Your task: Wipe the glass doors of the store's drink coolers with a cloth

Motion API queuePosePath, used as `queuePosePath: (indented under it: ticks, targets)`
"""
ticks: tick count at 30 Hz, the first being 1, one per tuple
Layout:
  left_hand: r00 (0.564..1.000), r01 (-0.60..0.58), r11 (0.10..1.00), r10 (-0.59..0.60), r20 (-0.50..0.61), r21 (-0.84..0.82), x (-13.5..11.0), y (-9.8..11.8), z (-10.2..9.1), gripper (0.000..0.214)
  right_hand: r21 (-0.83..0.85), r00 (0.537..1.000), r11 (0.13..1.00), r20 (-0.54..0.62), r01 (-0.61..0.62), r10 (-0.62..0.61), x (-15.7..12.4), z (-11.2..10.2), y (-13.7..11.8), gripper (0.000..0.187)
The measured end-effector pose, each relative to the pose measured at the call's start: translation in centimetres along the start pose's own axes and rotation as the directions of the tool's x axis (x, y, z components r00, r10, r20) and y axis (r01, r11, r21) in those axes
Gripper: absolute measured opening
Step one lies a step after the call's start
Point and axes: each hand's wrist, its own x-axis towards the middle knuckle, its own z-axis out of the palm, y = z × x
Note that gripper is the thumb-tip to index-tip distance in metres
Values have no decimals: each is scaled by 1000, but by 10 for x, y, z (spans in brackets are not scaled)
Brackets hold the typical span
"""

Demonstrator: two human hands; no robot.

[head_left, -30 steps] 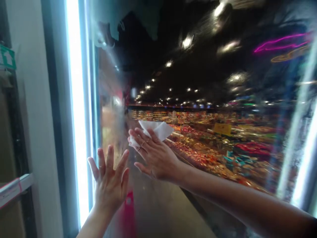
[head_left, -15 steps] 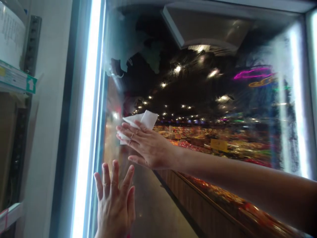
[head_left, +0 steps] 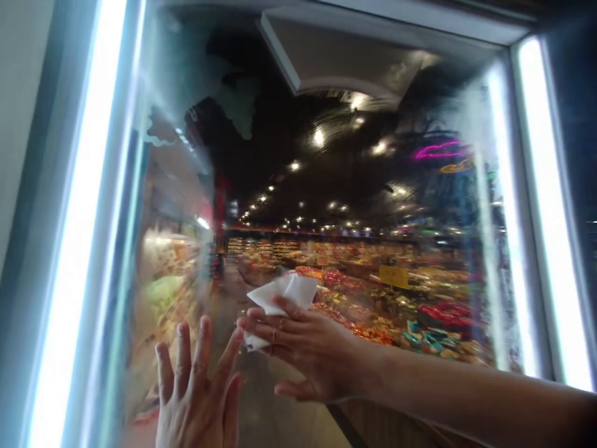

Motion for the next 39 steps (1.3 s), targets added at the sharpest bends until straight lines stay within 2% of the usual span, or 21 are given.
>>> queuePosePath:
  ticks: [4,5,9,12,14,18,20,23,28,30,32,33,34,37,39]
  targets:
    - [1000,-1,1000,1,25,18,7,12,5,73,-41,981,981,-57,-189,187,-25,-4,9,77]
    - [1000,-5,1000,4,30,21,10,16,6,73,-36,979,980,-62,-198,196,-31,-5,12,79]
    - [999,-34,999,33,33,37,22,34,12,72,-28,995,996,-56,-83,82,-58,-7,26,79]
    - [998,-48,998,46,40,40,27,48,20,70,-87,973,975,-123,-206,194,-78,-10,39,82]
    - [998,-53,998,51,40,36,30,57,26,69,-88,967,968,-127,-235,223,-91,-11,44,86]
    - [996,-77,997,77,34,19,36,75,39,67,-28,996,996,-26,-87,86,-115,-15,49,85]
    - [996,-83,997,83,33,4,39,85,44,67,-37,987,986,-32,-161,160,-128,-19,55,87]
    - [996,-81,997,81,43,-9,43,98,49,66,-73,949,948,-81,-310,304,-147,-25,62,95]
    - [994,-86,996,87,62,-14,45,113,56,64,-29,983,983,25,-181,181,-179,-26,65,98]
    - [994,-88,996,89,58,-16,44,116,58,62,-45,961,960,-34,-276,275,-189,-27,71,97]
    - [995,-83,997,83,51,-8,44,118,59,62,-49,913,917,-121,-396,388,-198,-26,75,96]
    - [995,-80,997,80,52,-1,44,119,60,62,-41,902,908,-141,-417,408,-201,-24,75,98]
    - [996,-78,997,77,53,4,44,120,60,63,-30,913,919,-133,-393,386,-203,-22,73,99]
    - [995,-78,997,77,67,8,44,121,62,65,5,978,979,-35,-205,205,-206,-16,64,102]
    - [994,-81,997,81,71,0,44,121,62,65,2,979,980,-42,-198,198,-205,-16,63,100]
